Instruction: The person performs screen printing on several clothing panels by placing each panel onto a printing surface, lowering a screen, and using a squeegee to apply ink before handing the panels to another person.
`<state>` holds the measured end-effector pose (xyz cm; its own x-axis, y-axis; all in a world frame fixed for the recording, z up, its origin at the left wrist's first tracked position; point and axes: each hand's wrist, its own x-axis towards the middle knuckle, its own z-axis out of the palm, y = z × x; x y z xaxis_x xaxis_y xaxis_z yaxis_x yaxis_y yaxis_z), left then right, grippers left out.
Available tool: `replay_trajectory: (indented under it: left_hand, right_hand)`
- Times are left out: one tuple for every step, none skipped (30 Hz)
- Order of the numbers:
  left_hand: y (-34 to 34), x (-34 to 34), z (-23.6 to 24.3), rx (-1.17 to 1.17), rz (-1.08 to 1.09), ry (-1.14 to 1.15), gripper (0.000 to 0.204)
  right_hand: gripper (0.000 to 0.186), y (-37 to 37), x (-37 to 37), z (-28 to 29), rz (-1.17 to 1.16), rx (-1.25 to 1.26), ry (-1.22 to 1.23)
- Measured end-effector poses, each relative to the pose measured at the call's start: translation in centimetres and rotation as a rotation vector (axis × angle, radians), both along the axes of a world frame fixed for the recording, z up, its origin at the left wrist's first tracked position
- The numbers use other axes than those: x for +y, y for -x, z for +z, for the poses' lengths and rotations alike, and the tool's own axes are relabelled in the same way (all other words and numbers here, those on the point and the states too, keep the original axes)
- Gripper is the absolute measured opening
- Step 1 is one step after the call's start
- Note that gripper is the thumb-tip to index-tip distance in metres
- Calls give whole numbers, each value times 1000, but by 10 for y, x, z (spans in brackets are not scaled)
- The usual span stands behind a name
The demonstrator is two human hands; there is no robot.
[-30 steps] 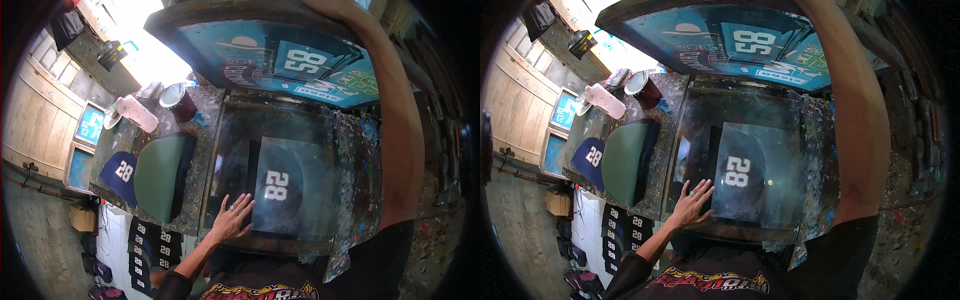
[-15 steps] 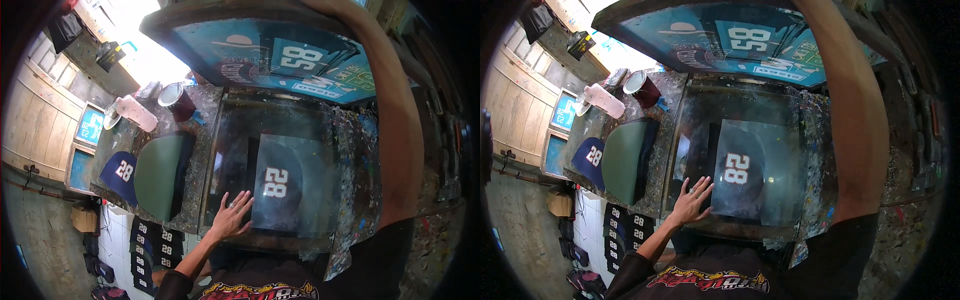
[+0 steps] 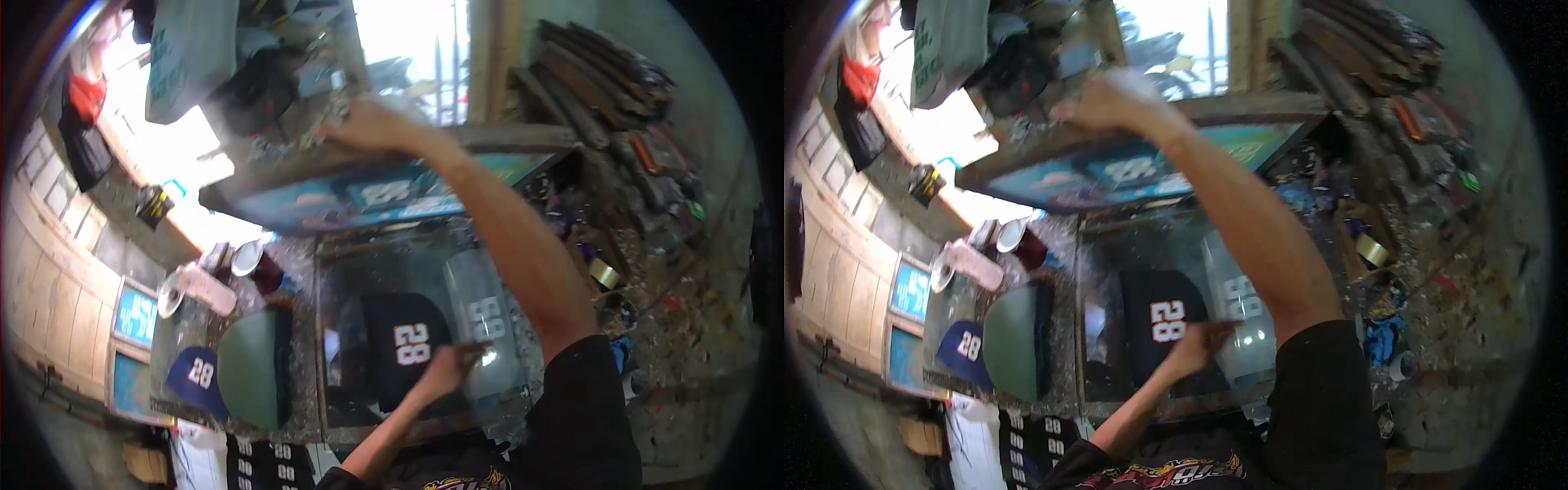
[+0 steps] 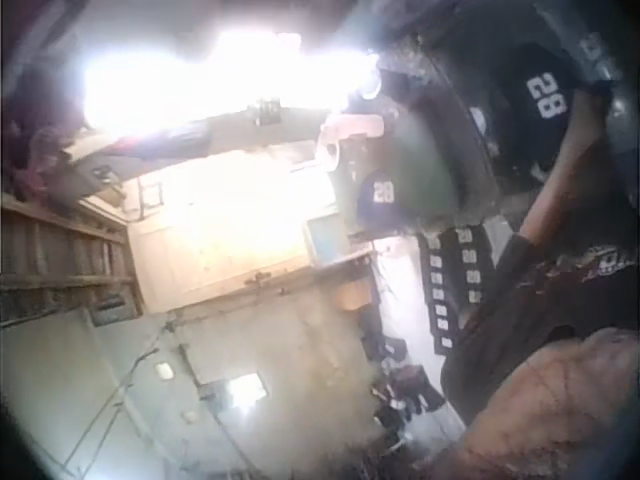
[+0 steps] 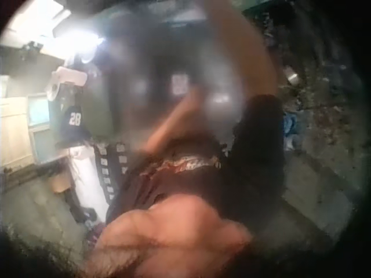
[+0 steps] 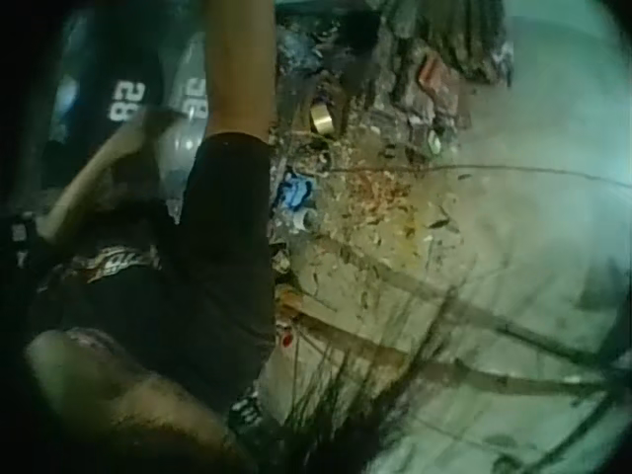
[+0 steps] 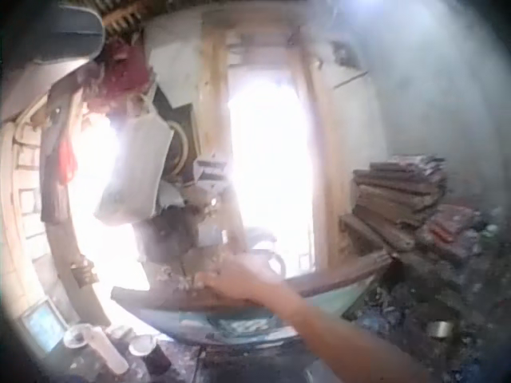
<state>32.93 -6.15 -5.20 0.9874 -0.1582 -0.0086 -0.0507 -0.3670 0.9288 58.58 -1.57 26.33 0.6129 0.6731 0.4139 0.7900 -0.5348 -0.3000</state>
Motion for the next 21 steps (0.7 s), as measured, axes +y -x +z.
replay_trajectory:
  left_hand:
    - [-10,7,17,-177,44,-18,47]
    - [-2,38,57,-684,289,-287,44]
    - [10,81,84,-902,507,-613,42]
    - [21,105,122,-1097,744,-737,62]
    - [30,126,145,-1013,866,-900,83]
    - [38,146,168,-916,973,-1066,104]
    - [46,146,186,-790,1021,-1256,85]
    - [56,155,179,-573,812,-1205,75]
    - [77,172,171,-353,627,-1163,66]
    - [96,180,156,-146,451,-1086,57]
    - [110,169,123,-280,399,-1053,51]
    - [123,157,88,-411,342,-1033,46]
    - [137,152,63,-320,340,-1005,46]
    - [149,147,39,-218,336,-971,46]
    - [151,144,8,-201,328,-911,45]
    - [155,144,-18,-176,334,-857,45]
    - [162,144,-31,-157,361,-862,43]
    - [167,147,-33,-149,406,-874,42]
    - [167,144,-34,-168,405,-864,41]
    - [167,141,-35,-171,414,-860,41]
    - [165,140,-34,-178,421,-861,42]
  right_hand:
    - [83,20,-6,-9,0,-69,-30]
    - [82,41,-17,-11,-9,-151,-59]
    - [79,68,-20,-3,14,-147,-33]
    - [76,90,-26,-11,27,-116,14]
    - [73,106,-35,-31,1,-156,0]
    - [70,125,-43,-53,-15,-192,-12]
    - [68,140,-52,-84,-30,-290,-48]
    - [65,159,-61,-114,-27,-394,-95]
    - [63,186,-68,-132,-17,-352,-58]
    - [62,209,-81,-147,-9,-323,-8]
    - [59,221,-94,-174,-1,-229,94]
    - [57,227,-97,-206,7,-129,180]
    - [50,230,-92,-230,63,58,252]
    - [44,231,-88,-256,126,255,331]
    - [34,220,-95,-290,147,335,309]
    - [26,213,-103,-318,183,416,287]
    - [22,220,-108,-320,172,489,297]
    - [21,222,-109,-312,171,543,309]
    - [19,226,-123,-312,178,486,352]
    - [17,234,-134,-319,183,435,395]
    - [15,235,-134,-323,190,302,365]
